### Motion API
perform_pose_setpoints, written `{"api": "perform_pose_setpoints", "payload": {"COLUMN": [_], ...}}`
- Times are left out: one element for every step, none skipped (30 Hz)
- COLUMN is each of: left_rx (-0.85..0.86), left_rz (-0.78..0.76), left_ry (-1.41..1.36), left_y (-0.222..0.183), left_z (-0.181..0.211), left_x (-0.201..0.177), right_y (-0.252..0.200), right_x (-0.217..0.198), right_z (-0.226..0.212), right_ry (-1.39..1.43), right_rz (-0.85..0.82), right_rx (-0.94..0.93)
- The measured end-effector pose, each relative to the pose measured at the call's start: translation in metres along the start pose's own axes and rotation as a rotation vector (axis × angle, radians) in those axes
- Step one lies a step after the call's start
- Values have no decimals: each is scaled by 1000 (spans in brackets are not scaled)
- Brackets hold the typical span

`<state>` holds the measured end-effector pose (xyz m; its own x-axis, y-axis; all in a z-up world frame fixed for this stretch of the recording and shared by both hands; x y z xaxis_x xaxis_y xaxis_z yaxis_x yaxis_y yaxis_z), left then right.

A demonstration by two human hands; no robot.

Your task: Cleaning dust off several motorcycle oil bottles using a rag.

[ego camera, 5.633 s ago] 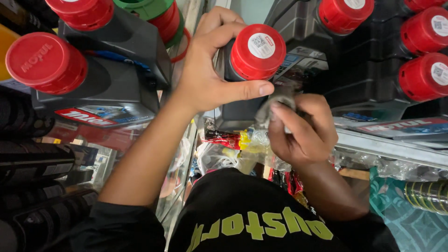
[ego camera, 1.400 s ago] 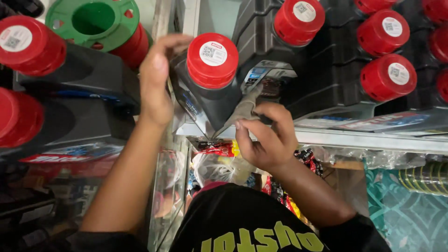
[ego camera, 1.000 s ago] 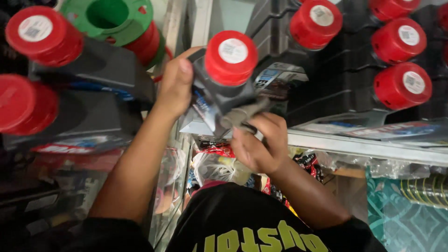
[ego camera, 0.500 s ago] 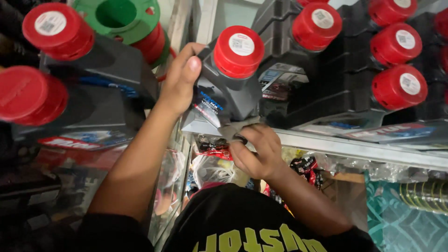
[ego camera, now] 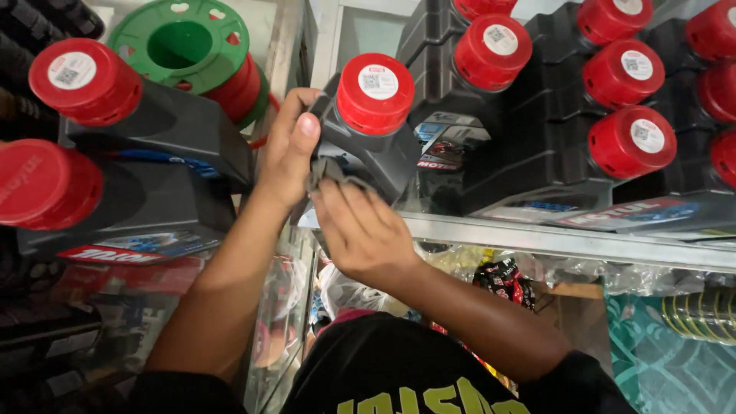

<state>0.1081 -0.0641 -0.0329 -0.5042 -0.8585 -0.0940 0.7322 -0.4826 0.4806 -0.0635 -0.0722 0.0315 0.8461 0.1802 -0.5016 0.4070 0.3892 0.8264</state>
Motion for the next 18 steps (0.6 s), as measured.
{"api": "perform_pose_setpoints", "payload": {"left_rx": [7,19,26,21,16,14,33,52,52,77,101,103,98,97,102,105,108,114], "left_rz": [2,4,5,3,2,6,-3,-11,-6,14,35,37,98,161,165,226,287,291], "left_ry": [10,21,25,38,51,56,38,19,23,51,79,78,83,91,91,104,116,115], "left_y": [0,1,0,-1,-3,-1,0,0,-2,-2,-3,-3,-4,-4,-4,-6,-8,-8], "left_z": [0,2,2,2,2,-1,-2,-3,-1,3,7,8,9,10,11,12,13,12], "left_x": [0,0,0,-1,-3,-5,-6,-6,-6,-6,-6,-5,-10,-15,-17,-23,-29,-33], "right_y": [-6,-11,-26,-41,-56,-61,-67,-74,-76,-77,-78,-84,-89,-94,-103,-111,-120,-122], "right_x": [5,11,17,28,39,38,39,39,35,31,28,22,17,13,9,6,3,-1], "right_z": [-3,-4,-7,-10,-15,-13,-11,-9,-9,-4,1,4,8,13,18,25,33,35], "right_ry": [11,20,17,86,156,161,211,260,265,253,242,241,261,281,281,297,314,311], "right_rz": [-31,-59,-51,-88,-124,-121,-132,-142,-139,-138,-138,-138,-147,-153,-150,-156,-162,-160], "right_rx": [-18,-38,-41,-57,-73,-75,-59,-46,-49,-24,2,-2,10,19,13,38,64,58]}}
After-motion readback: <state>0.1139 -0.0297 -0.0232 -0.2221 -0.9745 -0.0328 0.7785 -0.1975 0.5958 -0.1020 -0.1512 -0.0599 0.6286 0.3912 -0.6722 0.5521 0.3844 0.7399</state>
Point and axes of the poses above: each hand's wrist, its own y-axis towards the middle knuckle, its own x-axis out of the palm, z = x × y, the point moved 9 cm from there along y, towards the middle knuckle, and after that the axes turned 9 degrees about y, right-handed, at the moved point
